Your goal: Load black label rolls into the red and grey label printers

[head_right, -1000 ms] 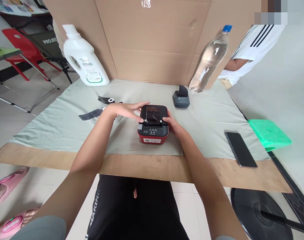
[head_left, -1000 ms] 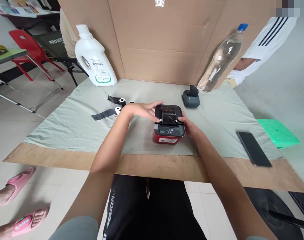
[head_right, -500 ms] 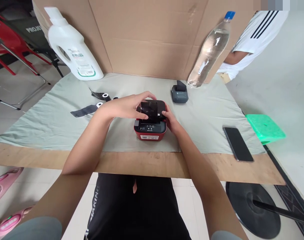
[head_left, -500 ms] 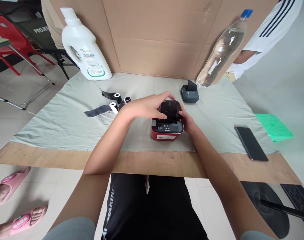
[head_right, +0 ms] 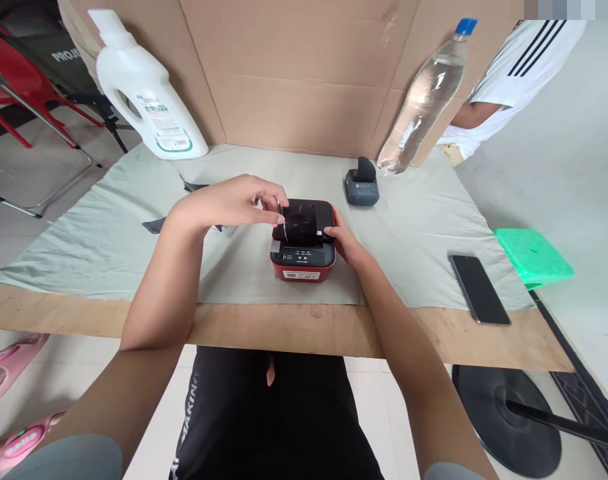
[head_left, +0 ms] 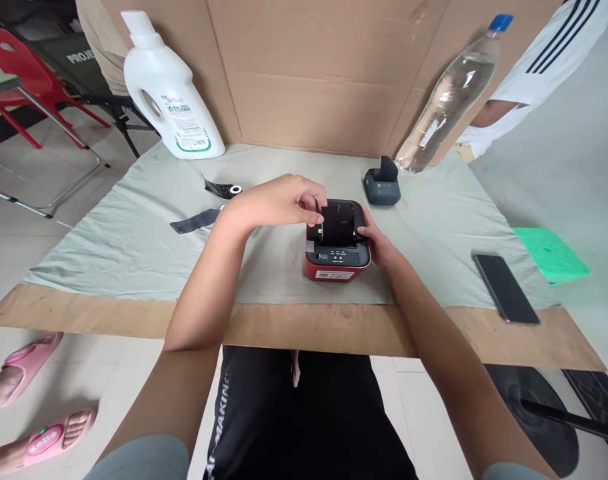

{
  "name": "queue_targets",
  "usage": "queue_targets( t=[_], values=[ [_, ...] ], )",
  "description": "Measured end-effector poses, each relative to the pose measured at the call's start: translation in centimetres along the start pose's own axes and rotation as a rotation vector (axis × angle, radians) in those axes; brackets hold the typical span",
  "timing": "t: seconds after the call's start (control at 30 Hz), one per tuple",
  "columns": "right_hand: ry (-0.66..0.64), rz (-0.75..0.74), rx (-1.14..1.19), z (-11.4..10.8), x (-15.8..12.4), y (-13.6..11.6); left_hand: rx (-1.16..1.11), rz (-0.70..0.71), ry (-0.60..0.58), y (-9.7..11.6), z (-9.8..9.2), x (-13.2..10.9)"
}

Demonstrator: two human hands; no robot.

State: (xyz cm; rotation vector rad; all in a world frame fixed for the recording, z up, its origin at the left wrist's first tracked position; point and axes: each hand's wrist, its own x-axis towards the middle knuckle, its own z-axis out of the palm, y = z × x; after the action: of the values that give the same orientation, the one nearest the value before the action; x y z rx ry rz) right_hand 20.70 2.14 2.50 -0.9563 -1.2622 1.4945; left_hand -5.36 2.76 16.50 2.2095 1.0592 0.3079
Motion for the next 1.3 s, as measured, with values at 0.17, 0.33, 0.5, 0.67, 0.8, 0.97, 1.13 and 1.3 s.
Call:
queue_targets(
  t=[0.17,0.33,0.5,0.67,0.8,0.97,1.13,1.3],
  values=[
    [0.011,-0.006,-0.009,0.1,-0.1,0.2,0.048,0.056,0.029,0.3,0.5,0.3],
    [0.031,-0.009,0.089,0.6,-0.1,0.3,0.073,0.108,0.213,0.4,1.4,0.9],
    [0.047,-0.013,0.083,1.0,0.0,0.2,0.082,0.12,0.338,0.7,1.8,1.0],
    [0.051,-0.017,0.063,1.0,-0.1,0.1,0.118,0.141,0.37,1.2,1.7,0.7],
    [0.048,-0.004,0.024,0.9,-0.1,0.1,0.128,0.159,0.299,1.8,1.8,0.1],
    [0.069,-0.011,-0.003,0.7,0.0,0.1,0.085,0.16,0.208,2.6,1.9,-0.5],
    [0.039,-0.004,-0.015,0.4,-0.1,-0.2,0.027,0.144,0.209,2.1,1.8,-0.6],
    [0.028,0.055,-0.003,0.3,-0.2,-0.1,-0.195,-0.162,0.374,-2.6,3.9,-1.2]
  ],
)
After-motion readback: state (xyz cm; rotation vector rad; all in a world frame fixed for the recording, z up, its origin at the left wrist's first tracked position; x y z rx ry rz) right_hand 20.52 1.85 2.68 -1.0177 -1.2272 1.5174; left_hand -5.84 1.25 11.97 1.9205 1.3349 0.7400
